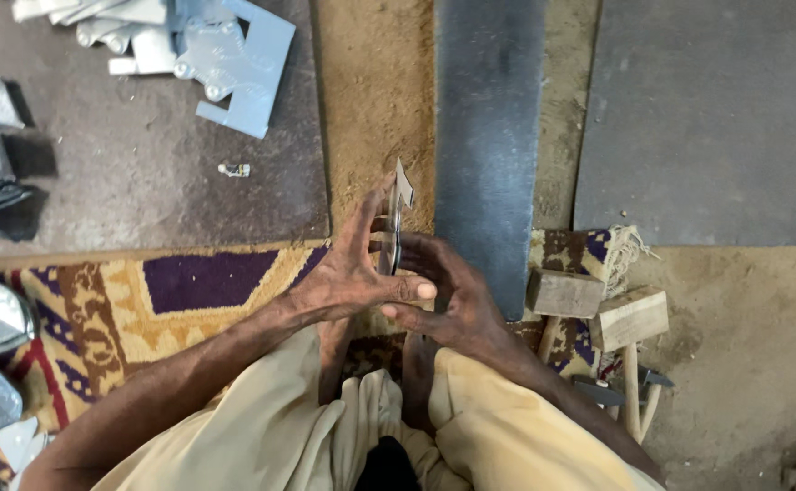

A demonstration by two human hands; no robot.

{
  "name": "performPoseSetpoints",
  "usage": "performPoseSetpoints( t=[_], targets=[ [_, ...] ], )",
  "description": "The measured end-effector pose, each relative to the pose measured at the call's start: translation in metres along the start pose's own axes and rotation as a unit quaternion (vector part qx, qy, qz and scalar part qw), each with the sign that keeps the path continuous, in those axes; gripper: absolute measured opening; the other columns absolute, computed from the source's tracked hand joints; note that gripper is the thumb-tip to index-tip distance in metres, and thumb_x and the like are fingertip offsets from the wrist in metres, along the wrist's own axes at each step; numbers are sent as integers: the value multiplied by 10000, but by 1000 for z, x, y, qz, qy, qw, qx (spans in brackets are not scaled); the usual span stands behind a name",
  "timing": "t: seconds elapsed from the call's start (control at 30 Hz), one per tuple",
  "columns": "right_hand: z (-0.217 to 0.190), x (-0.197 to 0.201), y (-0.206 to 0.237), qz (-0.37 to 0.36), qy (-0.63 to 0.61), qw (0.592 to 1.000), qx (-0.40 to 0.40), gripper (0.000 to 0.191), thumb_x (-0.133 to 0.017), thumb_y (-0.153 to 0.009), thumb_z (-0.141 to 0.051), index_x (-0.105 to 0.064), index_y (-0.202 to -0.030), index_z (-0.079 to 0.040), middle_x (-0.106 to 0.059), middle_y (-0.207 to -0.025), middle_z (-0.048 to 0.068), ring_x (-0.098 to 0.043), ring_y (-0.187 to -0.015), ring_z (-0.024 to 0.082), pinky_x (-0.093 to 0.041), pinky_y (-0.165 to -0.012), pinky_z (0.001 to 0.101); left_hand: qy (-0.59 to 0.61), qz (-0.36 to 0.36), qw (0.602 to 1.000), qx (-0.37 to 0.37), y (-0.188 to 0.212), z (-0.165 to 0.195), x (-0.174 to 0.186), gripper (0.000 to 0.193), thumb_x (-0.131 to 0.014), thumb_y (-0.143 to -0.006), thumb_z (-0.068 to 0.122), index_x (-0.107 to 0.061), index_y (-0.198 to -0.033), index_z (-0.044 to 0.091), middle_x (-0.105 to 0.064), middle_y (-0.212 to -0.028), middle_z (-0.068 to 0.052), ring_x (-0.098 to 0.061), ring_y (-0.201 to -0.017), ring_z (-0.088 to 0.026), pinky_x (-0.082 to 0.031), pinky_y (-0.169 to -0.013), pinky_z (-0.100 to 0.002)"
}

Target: The person sits on the floor and stacks cut sheet-metal pieces together, aligning them by hand. They then hold the stacked pieces against a metal bar and strike them with a wooden mallet, working on the parts one at a time.

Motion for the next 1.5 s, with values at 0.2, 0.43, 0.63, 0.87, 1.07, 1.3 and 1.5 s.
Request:
performPoseSetpoints(
  t=[0.2, 0.43, 0.63, 0.87, 1.07, 1.3, 1.5],
  targets=[
    [17, -4, -4, -27, -44, 995, -86, 616, -657, -947, -187, -417, -1492, -30, -595, -1385, 156, -611, -1276, 235, -538, -1063, 413, 74, 49, 995, 42, 13, -20, 26, 1240, -861, -735, 503, -113, -1631, 86, -365, -1578, -240, -391, -1464, -373, -433, -1130, -582],
    [16, -3, -33, 9, 82, 996, 25, 420, -554, -1047, -195, -530, -1429, -23, -754, -1124, 149, -774, -905, 182, -686, -799, 331, 147, 82, 978, 121, 35, -45, 70, 1112, -768, -753, 587, -324, -1630, 67, -490, -1542, -256, -500, -1417, -413, -399, -1138, -603],
    [28, -17, -19, -12, 176, 984, -36, 493, -632, -980, -259, -532, -1419, -56, -788, -978, 89, -776, -763, 128, -637, -669, 299, -55, 59, 996, 24, 8, -24, 43, 1435, -877, -707, 605, 129, -1585, 79, -111, -1570, -308, -194, -1484, -507, -359, -1092, -687],
    [33, -13, -31, 60, 47, 997, -31, 486, -696, -983, -168, -560, -1412, 14, -777, -1085, 124, -725, -969, 138, -613, -831, 264, 21, 44, 997, 53, 6, -58, 68, 1267, -839, -744, 528, -11, -1641, 190, -371, -1537, -255, -402, -1428, -405, -428, -1099, -582],
    [36, 7, -42, 94, -53, 994, -23, 434, -575, -1029, -123, -508, -1422, 48, -701, -1244, 149, -748, -1040, 219, -658, -827, 331, 475, 110, 864, 129, 23, -129, 132, 677, -817, -784, 259, -582, -1384, 52, -690, -1116, -122, -681, -1007, -265, -571, -826, -517],
    [40, -10, -31, 140, 161, 965, -152, 414, -619, -1028, -157, -620, -1438, -94, -789, -1133, 185, -745, -893, 311, -677, -729, 396, -262, 352, 898, 26, 11, -90, 202, 454, -819, -921, 226, -625, -1263, -1, -665, -1131, -177, -685, -997, -263, -578, -858, -420],
    [-3, -76, -30, -13, 328, 927, 181, 305, -645, -1039, -192, -667, -1311, -57, -721, -1319, 168, -697, -1217, 270, -602, -1005, 415, -324, 330, 877, -128, -60, -74, 208, 494, -733, -910, 50, -528, -1352, -31, -581, -1222, -237, -635, -1049, -386, -556, -891, -477]
  ],
)
Point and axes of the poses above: each hand's wrist, its own y-axis away from the middle knuckle, its own x-axis out of the back of the hand, z = x × y, the point moved 8 cm from there along -y, towards the middle knuckle
